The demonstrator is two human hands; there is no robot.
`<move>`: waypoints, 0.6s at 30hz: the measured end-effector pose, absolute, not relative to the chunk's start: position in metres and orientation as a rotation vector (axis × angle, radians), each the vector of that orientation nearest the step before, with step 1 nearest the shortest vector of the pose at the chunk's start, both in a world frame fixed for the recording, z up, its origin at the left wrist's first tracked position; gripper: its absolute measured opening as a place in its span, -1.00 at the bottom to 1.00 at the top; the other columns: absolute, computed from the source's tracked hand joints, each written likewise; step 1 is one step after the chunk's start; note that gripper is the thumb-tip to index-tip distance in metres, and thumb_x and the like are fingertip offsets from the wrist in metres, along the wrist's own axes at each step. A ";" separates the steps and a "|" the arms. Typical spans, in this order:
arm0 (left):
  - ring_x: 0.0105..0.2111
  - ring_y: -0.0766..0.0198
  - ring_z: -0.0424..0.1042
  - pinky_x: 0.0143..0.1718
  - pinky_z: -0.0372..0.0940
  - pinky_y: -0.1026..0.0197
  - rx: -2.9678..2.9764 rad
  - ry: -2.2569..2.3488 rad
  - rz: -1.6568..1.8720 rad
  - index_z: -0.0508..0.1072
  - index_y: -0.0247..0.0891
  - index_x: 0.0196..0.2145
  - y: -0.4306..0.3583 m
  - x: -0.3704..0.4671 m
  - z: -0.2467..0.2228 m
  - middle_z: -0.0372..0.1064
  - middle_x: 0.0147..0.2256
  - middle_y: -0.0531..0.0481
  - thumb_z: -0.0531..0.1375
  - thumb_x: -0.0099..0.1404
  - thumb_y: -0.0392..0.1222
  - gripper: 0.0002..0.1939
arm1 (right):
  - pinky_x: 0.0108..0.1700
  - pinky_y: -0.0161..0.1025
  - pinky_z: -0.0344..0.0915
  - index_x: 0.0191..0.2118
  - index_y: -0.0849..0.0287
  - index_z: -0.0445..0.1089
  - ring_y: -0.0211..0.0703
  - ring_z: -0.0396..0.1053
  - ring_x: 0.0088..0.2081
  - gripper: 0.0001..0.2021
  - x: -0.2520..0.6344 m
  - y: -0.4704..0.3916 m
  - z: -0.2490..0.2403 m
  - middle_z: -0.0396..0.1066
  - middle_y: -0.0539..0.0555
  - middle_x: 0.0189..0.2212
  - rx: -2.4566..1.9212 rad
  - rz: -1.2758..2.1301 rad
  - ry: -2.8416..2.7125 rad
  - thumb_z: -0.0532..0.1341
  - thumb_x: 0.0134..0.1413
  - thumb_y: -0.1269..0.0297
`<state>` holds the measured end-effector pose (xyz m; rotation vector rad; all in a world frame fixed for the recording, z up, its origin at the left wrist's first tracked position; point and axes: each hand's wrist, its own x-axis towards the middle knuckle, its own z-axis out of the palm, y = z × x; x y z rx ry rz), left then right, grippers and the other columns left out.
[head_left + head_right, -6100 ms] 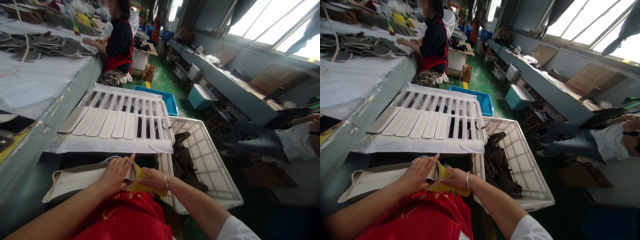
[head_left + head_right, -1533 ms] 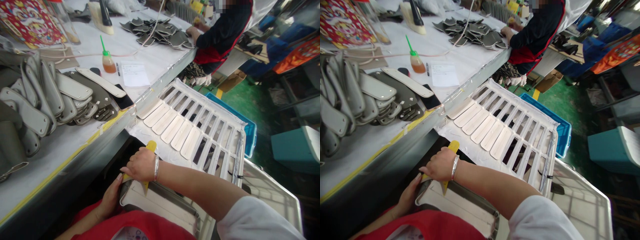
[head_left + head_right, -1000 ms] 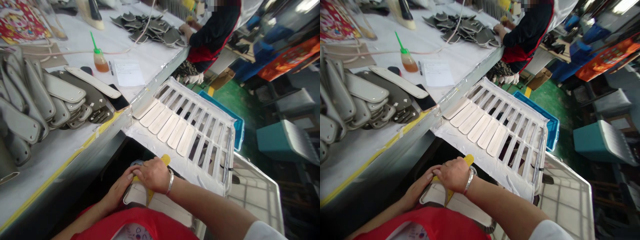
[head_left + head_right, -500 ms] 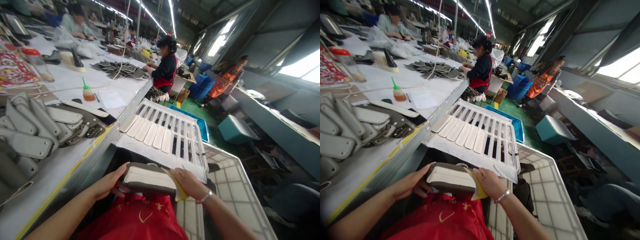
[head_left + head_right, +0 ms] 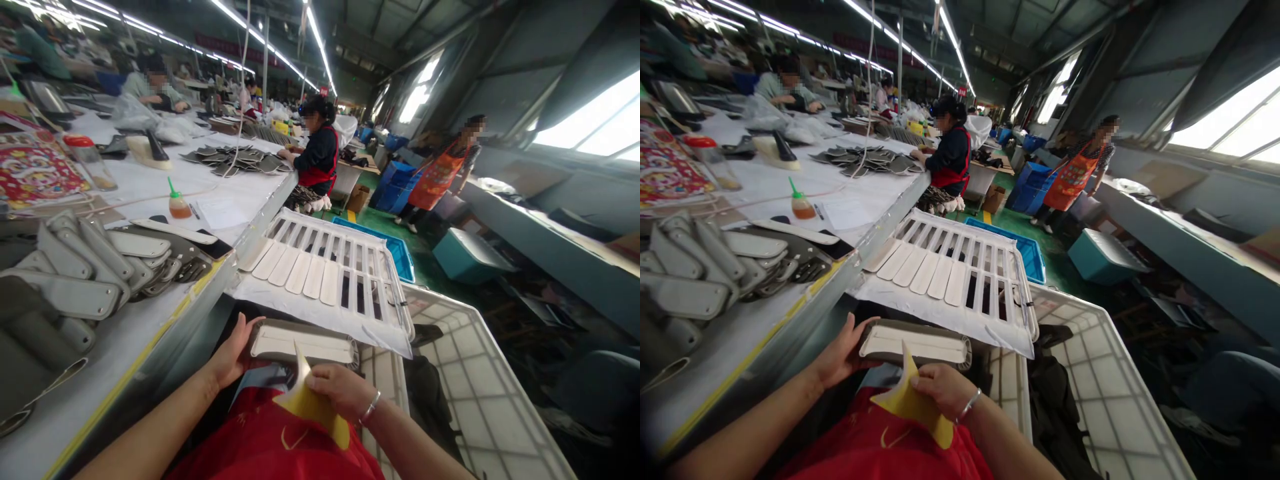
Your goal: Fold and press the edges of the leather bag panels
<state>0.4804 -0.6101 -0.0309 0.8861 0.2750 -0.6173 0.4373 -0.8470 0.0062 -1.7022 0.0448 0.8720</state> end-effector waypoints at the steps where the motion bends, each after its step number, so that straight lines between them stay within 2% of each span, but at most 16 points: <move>1: -0.13 0.06 0.37 -0.26 0.37 0.00 0.874 0.266 -0.634 0.14 -0.08 0.12 -0.608 0.480 -0.031 0.31 -0.02 -0.11 -0.10 0.20 0.32 -0.36 | -0.51 -0.37 0.06 -0.51 0.22 0.27 -0.37 0.10 -0.61 -0.74 0.436 -0.842 0.003 0.18 -0.09 -0.66 -1.584 0.861 0.091 0.22 -0.15 0.10; 4: -0.12 0.05 0.38 -0.25 0.36 0.03 0.815 0.217 -0.697 0.08 -0.09 0.16 -0.602 0.478 -0.031 0.30 -0.02 -0.12 -0.12 0.22 0.31 -0.33 | -0.43 -0.32 0.20 -0.43 0.24 0.32 -0.29 0.26 -0.56 -0.74 0.432 -0.821 -0.013 0.31 -0.03 -0.59 -1.404 0.777 0.244 0.24 -0.20 0.13; 8: -0.23 0.12 0.43 -0.27 0.35 0.08 0.767 0.180 -0.760 0.02 -0.06 0.20 -0.593 0.479 -0.034 0.32 -0.04 -0.10 -0.10 0.22 0.30 -0.32 | -0.47 -0.27 0.26 -0.41 0.25 0.30 -0.21 0.33 -0.56 -0.86 0.427 -0.786 -0.029 0.33 0.01 -0.61 -1.445 0.711 0.372 0.13 0.00 0.27; 11: -0.30 0.18 0.44 -0.32 0.34 0.15 0.752 0.191 -0.775 0.04 -0.05 0.19 -0.588 0.481 -0.038 0.35 -0.08 -0.08 -0.10 0.23 0.29 -0.34 | -0.50 -0.24 0.28 -0.40 0.22 0.23 -0.19 0.34 -0.60 -0.89 0.425 -0.762 -0.029 0.32 0.01 -0.64 -1.429 0.683 0.463 0.04 0.12 0.36; 14: -0.30 0.20 0.44 -0.34 0.31 0.21 0.732 0.206 -0.783 0.06 -0.05 0.19 -0.584 0.483 -0.037 0.36 -0.08 -0.06 -0.08 0.23 0.28 -0.35 | -0.51 -0.23 0.29 -0.35 0.18 0.16 -0.18 0.36 -0.60 -0.89 0.424 -0.741 -0.025 0.32 0.00 -0.62 -1.371 0.641 0.525 -0.04 0.19 0.35; 18: -0.20 0.13 0.43 -0.23 0.29 0.16 0.701 0.225 -0.805 0.04 -0.09 0.20 -0.582 0.485 -0.031 0.36 -0.06 -0.09 -0.07 0.21 0.30 -0.30 | -0.47 -0.15 0.33 -0.29 0.17 0.12 -0.13 0.39 -0.58 -0.82 0.424 -0.721 -0.033 0.33 0.04 -0.61 -1.277 0.688 0.553 -0.16 0.24 0.29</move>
